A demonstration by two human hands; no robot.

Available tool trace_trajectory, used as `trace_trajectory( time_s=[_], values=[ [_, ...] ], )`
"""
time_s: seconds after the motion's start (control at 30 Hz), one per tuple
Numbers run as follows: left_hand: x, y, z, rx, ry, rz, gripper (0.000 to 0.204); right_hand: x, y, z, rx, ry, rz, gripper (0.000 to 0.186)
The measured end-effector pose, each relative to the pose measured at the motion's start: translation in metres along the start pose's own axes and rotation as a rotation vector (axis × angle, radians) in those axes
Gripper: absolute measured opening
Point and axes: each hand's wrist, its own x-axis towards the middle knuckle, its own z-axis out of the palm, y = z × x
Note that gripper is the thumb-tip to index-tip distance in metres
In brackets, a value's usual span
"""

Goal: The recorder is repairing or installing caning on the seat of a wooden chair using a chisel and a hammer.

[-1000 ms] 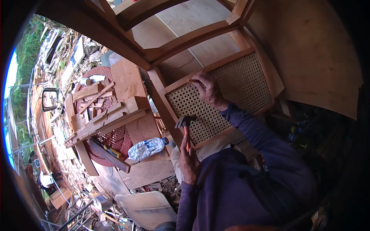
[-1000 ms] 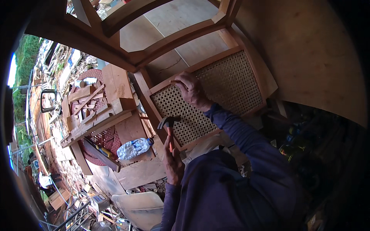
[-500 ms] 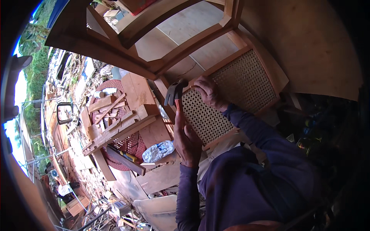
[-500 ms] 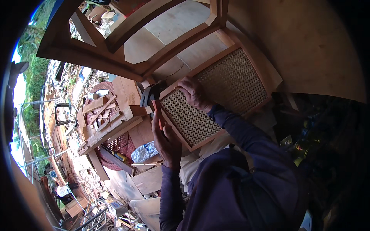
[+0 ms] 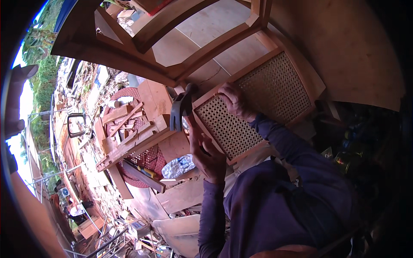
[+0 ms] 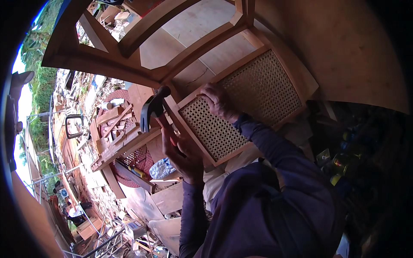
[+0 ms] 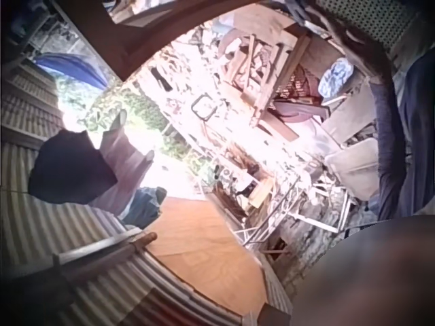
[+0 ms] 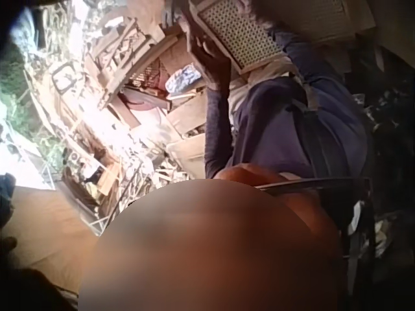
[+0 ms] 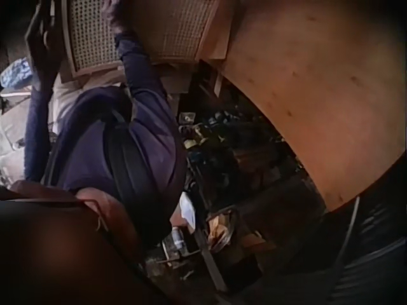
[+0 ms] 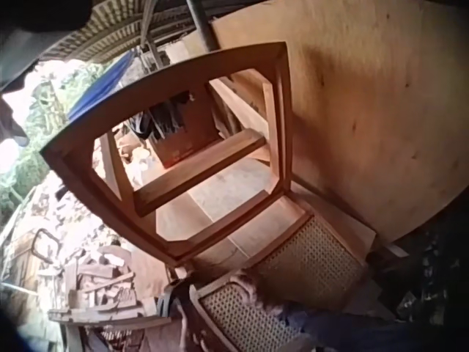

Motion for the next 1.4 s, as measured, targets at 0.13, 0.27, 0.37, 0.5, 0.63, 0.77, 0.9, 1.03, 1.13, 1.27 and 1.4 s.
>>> trace_trajectory(
  time_s=[0.13, 0.27, 0.37, 0.5, 0.63, 0.77, 0.9, 1.03, 1.13, 1.27, 1.4],
  values=[
    [0.006, -0.022, -0.003, 0.346, -0.463, -0.131, 0.051, 0.0, -0.006, 0.007, -0.026, 0.009, -0.036, 0.012],
    [-0.003, -0.018, -0.015, 0.063, -0.164, -0.014, 0.05, 0.0, -0.006, -0.001, 0.003, 0.0, -0.027, 0.01],
    [-0.035, -0.017, -0.035, 0.067, -0.108, -0.094, 0.048, -0.008, 0.002, -0.012, 0.133, 0.009, 0.05, 0.011],
    [-0.071, -0.035, -0.047, 0.1, -0.26, -0.187, 0.049, -0.005, -0.013, -0.058, -0.124, -0.067, -0.04, 0.017],
    [-0.092, -0.042, -0.035, 0.086, -0.416, -0.35, 0.048, -0.018, -0.016, -0.067, -0.349, -0.345, -0.134, 0.033],
    [-0.105, -0.049, -0.027, -0.003, -0.421, -0.482, 0.047, -0.015, -0.008, -0.063, -0.396, -0.397, -0.148, 0.033],
    [-0.103, -0.048, -0.022, -0.034, -0.394, -0.404, 0.048, -0.014, -0.004, -0.064, -0.482, -0.473, -0.18, 0.033],
    [-0.102, -0.047, -0.024, -0.007, -0.414, -0.46, 0.049, -0.011, -0.002, -0.066, -0.474, -0.507, -0.206, 0.034],
    [-0.105, -0.045, -0.025, 0.013, -0.41, -0.424, 0.049, -0.017, -0.005, -0.066, -0.441, -0.55, -0.193, 0.037],
    [-0.108, -0.044, -0.018, 0.054, -0.399, -0.384, 0.05, -0.014, -0.009, -0.065, -0.466, -0.453, -0.17, 0.038],
    [-0.106, -0.043, -0.016, 0.106, -0.371, -0.325, 0.053, 0.001, -0.003, -0.068, -0.373, -0.397, -0.135, 0.025]
  ],
)
